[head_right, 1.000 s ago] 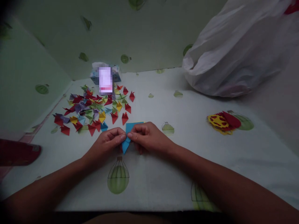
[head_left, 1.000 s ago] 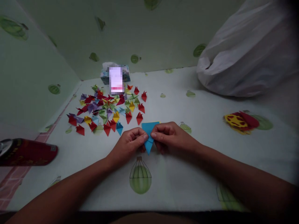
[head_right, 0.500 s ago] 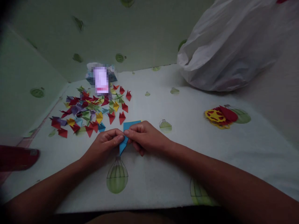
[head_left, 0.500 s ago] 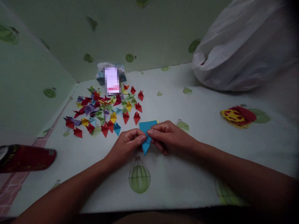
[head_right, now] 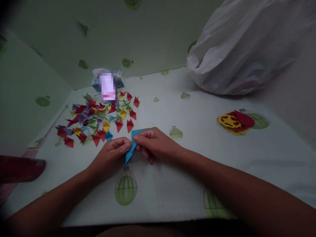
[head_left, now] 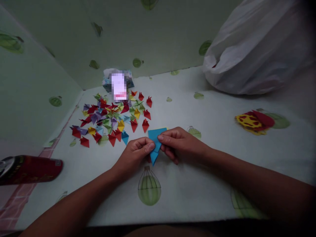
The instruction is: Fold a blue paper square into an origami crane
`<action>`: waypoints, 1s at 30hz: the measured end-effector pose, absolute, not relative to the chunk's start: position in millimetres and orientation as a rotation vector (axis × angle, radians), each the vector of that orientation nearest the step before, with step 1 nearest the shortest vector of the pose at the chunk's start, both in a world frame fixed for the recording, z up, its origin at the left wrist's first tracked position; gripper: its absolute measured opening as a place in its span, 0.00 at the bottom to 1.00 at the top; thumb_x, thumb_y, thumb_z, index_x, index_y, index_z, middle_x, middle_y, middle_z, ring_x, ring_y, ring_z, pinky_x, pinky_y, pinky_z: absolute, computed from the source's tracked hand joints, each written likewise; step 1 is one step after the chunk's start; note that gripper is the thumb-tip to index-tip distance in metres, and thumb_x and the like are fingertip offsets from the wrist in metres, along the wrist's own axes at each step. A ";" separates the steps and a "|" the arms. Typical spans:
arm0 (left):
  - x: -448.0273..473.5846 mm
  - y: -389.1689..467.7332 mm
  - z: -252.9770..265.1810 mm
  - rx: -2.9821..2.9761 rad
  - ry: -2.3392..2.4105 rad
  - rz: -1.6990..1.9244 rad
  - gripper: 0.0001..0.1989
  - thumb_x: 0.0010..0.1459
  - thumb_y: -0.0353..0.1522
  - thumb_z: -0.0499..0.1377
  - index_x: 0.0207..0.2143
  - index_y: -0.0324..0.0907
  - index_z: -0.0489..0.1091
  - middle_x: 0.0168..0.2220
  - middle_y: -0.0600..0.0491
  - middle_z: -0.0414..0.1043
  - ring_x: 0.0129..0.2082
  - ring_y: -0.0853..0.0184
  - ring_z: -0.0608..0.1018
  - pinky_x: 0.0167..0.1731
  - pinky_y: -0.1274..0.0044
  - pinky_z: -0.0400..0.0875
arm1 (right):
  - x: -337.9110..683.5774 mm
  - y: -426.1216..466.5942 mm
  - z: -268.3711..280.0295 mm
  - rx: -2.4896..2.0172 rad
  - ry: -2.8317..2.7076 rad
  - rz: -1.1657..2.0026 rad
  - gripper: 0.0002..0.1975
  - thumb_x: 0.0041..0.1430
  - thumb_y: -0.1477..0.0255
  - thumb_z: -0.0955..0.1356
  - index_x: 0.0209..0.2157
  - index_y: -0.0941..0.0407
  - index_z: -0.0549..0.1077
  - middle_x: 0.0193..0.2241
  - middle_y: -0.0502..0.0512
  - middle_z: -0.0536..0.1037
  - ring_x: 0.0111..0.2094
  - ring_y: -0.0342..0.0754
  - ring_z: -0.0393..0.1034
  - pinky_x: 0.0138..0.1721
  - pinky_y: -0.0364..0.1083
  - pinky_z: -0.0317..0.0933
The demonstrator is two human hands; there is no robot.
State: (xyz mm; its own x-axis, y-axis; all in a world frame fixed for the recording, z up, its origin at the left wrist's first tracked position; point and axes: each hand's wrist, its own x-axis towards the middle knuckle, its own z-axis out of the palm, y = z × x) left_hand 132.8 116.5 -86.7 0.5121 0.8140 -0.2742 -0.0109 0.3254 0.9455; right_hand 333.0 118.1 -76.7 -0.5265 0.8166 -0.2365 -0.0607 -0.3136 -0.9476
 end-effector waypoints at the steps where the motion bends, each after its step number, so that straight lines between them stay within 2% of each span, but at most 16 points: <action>1: 132.7 116.5 -86.8 1.113 0.882 0.644 0.14 0.61 0.40 0.63 0.30 0.38 0.71 0.23 0.57 0.68 0.22 0.75 0.67 0.25 0.81 0.61 | 333.0 118.1 -76.3 -1.007 -1.325 1.884 0.21 0.61 0.56 0.67 0.22 0.57 0.69 0.09 0.44 0.68 0.10 0.37 0.59 0.13 0.37 0.54; 12: 135.0 117.2 -83.9 1.081 0.895 0.658 0.15 0.60 0.40 0.63 0.27 0.38 0.69 0.20 0.58 0.67 0.20 0.76 0.66 0.23 0.82 0.57 | 333.7 118.7 -79.3 -0.968 -1.305 1.839 0.24 0.66 0.54 0.62 0.24 0.56 0.69 0.11 0.45 0.69 0.11 0.38 0.61 0.14 0.38 0.56; 18: 133.7 116.4 -83.8 1.129 0.929 0.640 0.16 0.61 0.41 0.62 0.27 0.38 0.70 0.20 0.58 0.67 0.21 0.76 0.66 0.23 0.82 0.59 | 334.0 119.8 -76.3 -0.991 -1.428 1.814 0.21 0.60 0.56 0.69 0.23 0.56 0.67 0.11 0.44 0.68 0.12 0.37 0.60 0.15 0.37 0.53; 22: 134.5 115.4 -82.0 1.257 0.969 0.672 0.14 0.61 0.40 0.62 0.31 0.38 0.73 0.24 0.57 0.69 0.23 0.75 0.68 0.25 0.82 0.62 | 333.1 118.7 -74.4 -1.100 -1.433 1.772 0.21 0.59 0.58 0.69 0.21 0.56 0.66 0.11 0.43 0.66 0.11 0.37 0.59 0.13 0.37 0.52; 25: 136.8 115.0 -81.9 1.277 0.943 0.713 0.11 0.58 0.38 0.65 0.38 0.39 0.74 0.28 0.55 0.73 0.27 0.73 0.72 0.27 0.81 0.67 | 332.6 118.1 -74.7 -1.145 -1.466 1.733 0.21 0.60 0.59 0.69 0.19 0.56 0.64 0.10 0.43 0.66 0.10 0.37 0.58 0.13 0.37 0.51; 30: 139.3 114.5 -84.1 1.233 0.835 0.778 0.18 0.50 0.32 0.70 0.42 0.41 0.70 0.36 0.52 0.77 0.37 0.68 0.78 0.33 0.79 0.73 | 332.5 118.7 -73.0 -1.185 -1.448 1.691 0.19 0.60 0.62 0.68 0.19 0.56 0.64 0.09 0.42 0.64 0.10 0.37 0.58 0.12 0.37 0.50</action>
State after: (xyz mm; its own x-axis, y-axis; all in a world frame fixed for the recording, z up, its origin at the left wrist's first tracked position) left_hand 139.3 114.5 -84.1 0.4884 0.8647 -0.1175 -0.0555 0.1651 0.9847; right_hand 332.5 118.7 -73.0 -0.4139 0.8785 -0.2386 0.1005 -0.2163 -0.9711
